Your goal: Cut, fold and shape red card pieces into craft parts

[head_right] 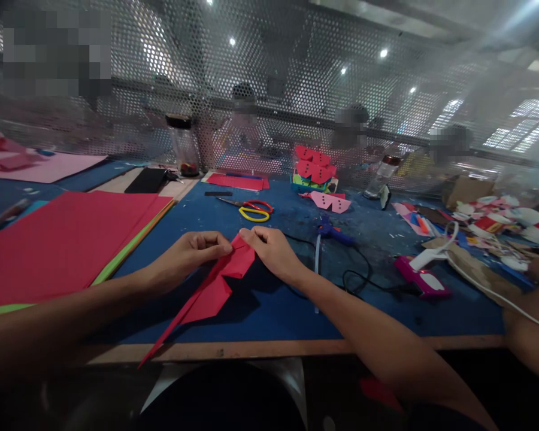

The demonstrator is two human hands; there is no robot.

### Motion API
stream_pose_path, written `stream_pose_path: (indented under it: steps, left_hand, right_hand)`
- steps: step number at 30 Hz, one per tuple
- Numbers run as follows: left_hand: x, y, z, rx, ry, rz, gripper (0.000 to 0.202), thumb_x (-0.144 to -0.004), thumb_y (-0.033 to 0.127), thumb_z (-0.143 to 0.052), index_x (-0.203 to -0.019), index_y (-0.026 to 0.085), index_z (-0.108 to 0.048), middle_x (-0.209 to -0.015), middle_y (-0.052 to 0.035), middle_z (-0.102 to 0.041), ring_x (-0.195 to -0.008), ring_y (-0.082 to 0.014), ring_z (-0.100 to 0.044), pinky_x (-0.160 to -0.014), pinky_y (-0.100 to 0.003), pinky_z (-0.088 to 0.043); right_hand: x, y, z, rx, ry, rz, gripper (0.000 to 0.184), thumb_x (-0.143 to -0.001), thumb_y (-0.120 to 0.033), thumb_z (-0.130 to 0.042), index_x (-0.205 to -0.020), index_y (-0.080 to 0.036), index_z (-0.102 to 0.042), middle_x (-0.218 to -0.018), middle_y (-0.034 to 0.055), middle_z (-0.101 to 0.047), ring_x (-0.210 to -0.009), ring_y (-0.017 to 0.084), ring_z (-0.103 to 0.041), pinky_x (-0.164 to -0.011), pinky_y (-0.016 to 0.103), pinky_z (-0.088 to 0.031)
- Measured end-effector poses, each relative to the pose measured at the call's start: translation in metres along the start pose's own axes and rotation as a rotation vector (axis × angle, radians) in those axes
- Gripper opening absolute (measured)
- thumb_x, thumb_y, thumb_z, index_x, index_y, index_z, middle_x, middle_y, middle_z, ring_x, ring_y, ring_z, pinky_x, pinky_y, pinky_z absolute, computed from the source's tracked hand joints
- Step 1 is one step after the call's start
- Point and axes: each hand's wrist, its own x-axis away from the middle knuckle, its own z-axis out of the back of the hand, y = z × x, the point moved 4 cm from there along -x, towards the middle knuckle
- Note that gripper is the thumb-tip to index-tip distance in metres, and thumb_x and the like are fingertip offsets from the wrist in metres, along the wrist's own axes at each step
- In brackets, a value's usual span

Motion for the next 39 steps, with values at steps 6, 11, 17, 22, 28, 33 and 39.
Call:
stream_pose_path:
  steps: [6,11,17,22,28,33,39]
  left_hand:
    - [0.0009,-0.0033,-0.001,-0.045,-0.056,-0.031,0.03,-0.084,0.044,-0.072,-0.074,0.016,-0.067,-0.067,0.0008,-0.061,-0.061,-0.0109,-0.049,-0.06,-0.024,-0.038]
    - [0.0002,-0.0071,-0.0027,-0.045,-0.098,-0.034,0.033,-0.086,0.046,-0.07,-0.074,0.016,-0.065,-0.067,0.0002,-0.061,-0.06,-0.0109,-0.049,-0.059,-0.024,-0.038]
    - [-0.0003,-0.0068,0.0004,-0.048,-0.075,-0.036,0.03,-0.086,0.043,-0.071,-0.075,0.016,-0.066,-0.068,0.0011,-0.06,-0.062,-0.0107,-0.047,-0.06,-0.024,-0.035]
    - [0.0,-0.0064,0.0005,-0.056,-0.06,-0.024,0.031,-0.085,0.045,-0.072,-0.077,0.015,-0.067,-0.068,0.0014,-0.059,-0.062,-0.011,-0.046,-0.06,-0.024,-0.034]
    - [0.0012,-0.0017,-0.0019,-0.005,-0.057,0.01,0.031,-0.082,0.046,-0.074,-0.077,0.017,-0.068,-0.068,0.0014,-0.06,-0.061,-0.0109,-0.046,-0.058,-0.023,-0.034]
    - [0.0017,-0.0031,-0.0023,0.043,-0.081,0.019,0.026,-0.085,0.042,-0.074,-0.079,0.017,-0.068,-0.066,0.0023,-0.06,-0.058,-0.0095,-0.043,-0.055,-0.022,-0.031]
    - [0.0007,-0.0072,-0.0035,0.109,-0.116,0.052,0.024,-0.084,0.038,-0.076,-0.095,0.017,-0.072,-0.083,-0.0026,-0.071,-0.068,-0.0124,-0.058,-0.063,-0.024,-0.042]
  right_hand:
    - [-0.002,-0.0042,-0.0011,-0.018,-0.058,0.034,0.035,-0.091,-0.05,-0.063,-0.076,-0.019,-0.061,-0.072,-0.0021,-0.055,-0.068,0.013,-0.047,-0.065,0.026,-0.038]
    - [-0.002,-0.0054,-0.0016,-0.005,-0.059,0.039,0.029,-0.089,-0.043,-0.061,-0.072,-0.019,-0.059,-0.069,-0.0025,-0.056,-0.066,0.013,-0.048,-0.064,0.026,-0.038]
    - [-0.0024,-0.0055,-0.0033,0.019,-0.065,0.065,0.03,-0.092,-0.044,-0.059,-0.077,-0.018,-0.061,-0.072,-0.0022,-0.057,-0.067,0.013,-0.048,-0.065,0.026,-0.038]
    - [-0.0016,-0.0019,-0.0062,0.008,-0.107,0.034,0.034,-0.09,-0.05,-0.064,-0.079,-0.018,-0.063,-0.074,-0.0013,-0.061,-0.068,0.013,-0.052,-0.064,0.026,-0.04]
    - [-0.0022,-0.0001,-0.0024,0.009,-0.038,0.032,0.033,-0.089,-0.05,-0.065,-0.077,-0.018,-0.064,-0.071,-0.0016,-0.061,-0.066,0.013,-0.051,-0.063,0.025,-0.039]
    - [-0.0027,0.0008,-0.0013,-0.013,-0.02,0.006,0.034,-0.091,-0.049,-0.063,-0.078,-0.018,-0.066,-0.072,-0.0014,-0.06,-0.067,0.013,-0.05,-0.064,0.025,-0.039]
    - [-0.0045,-0.0005,0.0022,-0.014,0.024,0.017,0.035,-0.091,-0.049,-0.064,-0.073,-0.018,-0.062,-0.068,-0.0025,-0.056,-0.066,0.013,-0.048,-0.064,0.026,-0.039]
